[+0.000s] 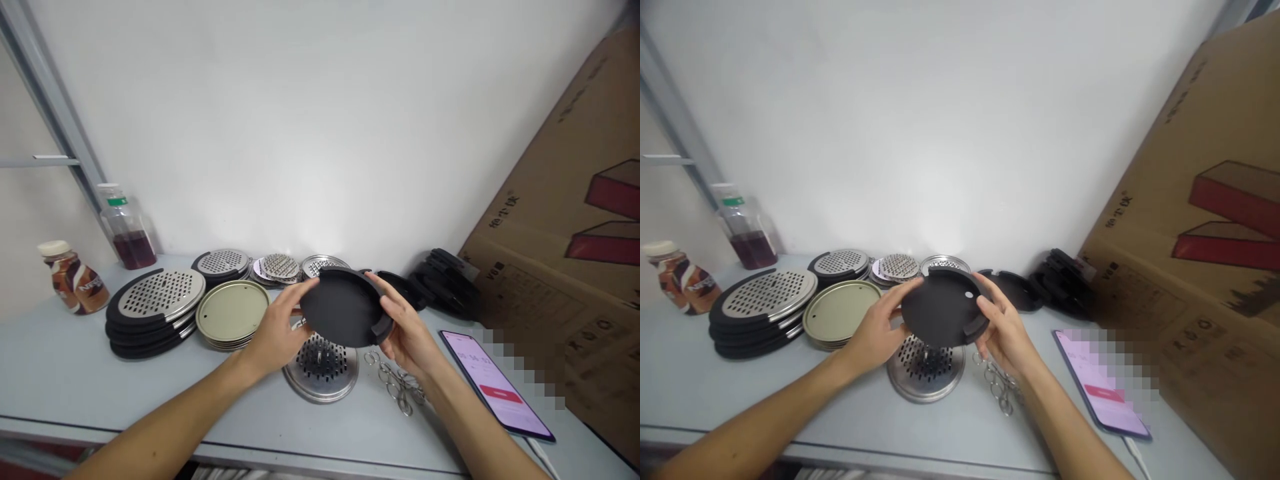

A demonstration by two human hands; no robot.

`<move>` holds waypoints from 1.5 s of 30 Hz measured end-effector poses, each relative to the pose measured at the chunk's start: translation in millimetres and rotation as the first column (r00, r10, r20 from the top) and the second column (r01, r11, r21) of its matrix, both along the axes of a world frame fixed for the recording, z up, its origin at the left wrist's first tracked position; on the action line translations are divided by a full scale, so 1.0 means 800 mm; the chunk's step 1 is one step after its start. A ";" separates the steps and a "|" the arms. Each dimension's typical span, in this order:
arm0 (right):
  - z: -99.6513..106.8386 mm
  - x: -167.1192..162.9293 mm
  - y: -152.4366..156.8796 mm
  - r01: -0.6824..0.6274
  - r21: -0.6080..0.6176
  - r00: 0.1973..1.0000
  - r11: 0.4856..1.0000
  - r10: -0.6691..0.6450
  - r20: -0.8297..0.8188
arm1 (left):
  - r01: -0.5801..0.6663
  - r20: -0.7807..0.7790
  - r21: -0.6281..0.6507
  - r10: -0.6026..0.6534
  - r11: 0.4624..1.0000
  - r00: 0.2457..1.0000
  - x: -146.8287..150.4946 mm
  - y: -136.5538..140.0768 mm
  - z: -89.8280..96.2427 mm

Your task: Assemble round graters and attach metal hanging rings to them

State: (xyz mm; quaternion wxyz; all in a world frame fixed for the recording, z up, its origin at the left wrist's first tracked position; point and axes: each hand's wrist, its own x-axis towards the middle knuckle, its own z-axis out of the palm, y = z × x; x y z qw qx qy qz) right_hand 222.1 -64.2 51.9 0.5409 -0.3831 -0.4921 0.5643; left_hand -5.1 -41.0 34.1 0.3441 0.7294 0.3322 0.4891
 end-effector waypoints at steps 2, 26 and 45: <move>0.006 0.001 -0.005 0.002 0.062 1.000 0.998 -0.004 0.020 | 0.024 -0.046 0.041 -0.022 0.999 0.999 0.004 -0.001 0.001; -0.001 0.002 -0.018 0.566 0.586 0.692 0.579 -0.721 0.044 | 0.306 -0.441 0.541 -0.045 0.783 0.896 0.123 -0.011 0.044; 0.046 0.111 -0.075 0.072 0.177 0.681 0.982 -0.178 0.710 | 0.403 -0.429 0.021 -0.356 0.915 0.830 0.168 -0.013 0.051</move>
